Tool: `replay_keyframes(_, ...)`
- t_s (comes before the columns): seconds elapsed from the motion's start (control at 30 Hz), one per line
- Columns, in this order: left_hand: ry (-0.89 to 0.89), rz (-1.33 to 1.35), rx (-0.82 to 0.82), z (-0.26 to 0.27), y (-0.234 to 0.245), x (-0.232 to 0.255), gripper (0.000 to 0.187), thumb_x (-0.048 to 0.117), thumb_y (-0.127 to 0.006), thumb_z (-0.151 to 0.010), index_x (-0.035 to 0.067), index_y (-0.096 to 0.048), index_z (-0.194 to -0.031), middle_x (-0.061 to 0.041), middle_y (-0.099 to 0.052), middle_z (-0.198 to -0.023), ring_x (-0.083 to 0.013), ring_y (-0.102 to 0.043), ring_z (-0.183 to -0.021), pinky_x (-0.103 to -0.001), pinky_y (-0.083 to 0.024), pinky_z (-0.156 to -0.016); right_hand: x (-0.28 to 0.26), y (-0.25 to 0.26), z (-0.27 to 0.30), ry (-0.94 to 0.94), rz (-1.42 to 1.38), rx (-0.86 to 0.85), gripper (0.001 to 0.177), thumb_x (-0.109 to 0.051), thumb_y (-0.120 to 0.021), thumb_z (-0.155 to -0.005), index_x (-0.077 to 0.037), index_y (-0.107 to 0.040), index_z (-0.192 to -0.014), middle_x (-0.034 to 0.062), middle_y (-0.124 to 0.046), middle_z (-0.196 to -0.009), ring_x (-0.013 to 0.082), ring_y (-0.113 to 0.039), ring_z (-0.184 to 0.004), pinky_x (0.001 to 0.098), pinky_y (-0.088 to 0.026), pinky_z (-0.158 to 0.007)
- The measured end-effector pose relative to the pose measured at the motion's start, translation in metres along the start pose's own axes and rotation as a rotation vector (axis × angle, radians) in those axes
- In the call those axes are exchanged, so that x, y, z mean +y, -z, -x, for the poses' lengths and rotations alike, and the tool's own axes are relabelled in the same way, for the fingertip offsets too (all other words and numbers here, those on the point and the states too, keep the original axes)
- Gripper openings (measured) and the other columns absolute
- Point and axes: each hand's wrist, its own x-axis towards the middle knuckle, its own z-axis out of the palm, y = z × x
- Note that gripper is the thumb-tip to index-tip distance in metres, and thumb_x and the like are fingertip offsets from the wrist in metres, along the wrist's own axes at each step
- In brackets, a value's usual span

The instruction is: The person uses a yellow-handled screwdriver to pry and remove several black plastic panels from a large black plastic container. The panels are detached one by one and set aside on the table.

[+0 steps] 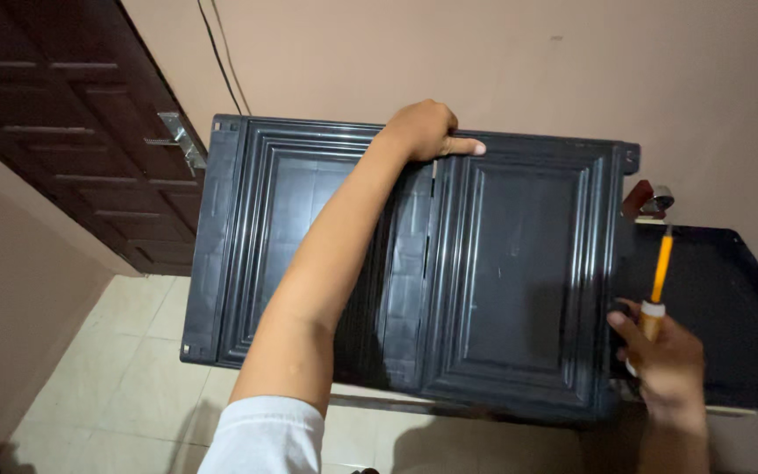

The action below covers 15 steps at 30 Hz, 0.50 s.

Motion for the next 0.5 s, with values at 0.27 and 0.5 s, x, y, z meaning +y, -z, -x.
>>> replay_keyframes(0.27, -0.006, -0.089, 0.414, -0.003, -0.068, -0.026, 0.057, 0.056, -0.054, -0.095, 0.008, -0.068, -0.123, -0.012, -0.069, -0.119, -0.0315, -0.059, -0.116, -0.051, -0.039, -0.103, -0.026, -0.021, -0.04, 0.091, -0.007, -0.056, 0.028, -0.022, -0.079, -0.091, -0.004, -0.074, -0.112, 0.002, -0.059, -0.071, 0.0079, -0.051, -0.054, 0.0241, -0.048, -0.051)
replay_keyframes(0.5, 0.109, -0.044, 0.35, -0.019, -0.103, -0.046, 0.055, 0.054, -0.057, -0.095, 0.01, -0.068, -0.123, -0.011, -0.068, -0.124, -0.0302, -0.057, -0.123, -0.049, -0.037, -0.108, -0.006, -0.036, -0.076, 0.123, -0.233, -0.161, 0.025, -0.022, -0.076, -0.092, -0.004, -0.072, -0.11, -0.0043, -0.054, -0.07, 0.0045, -0.046, -0.051, 0.0236, -0.036, -0.045)
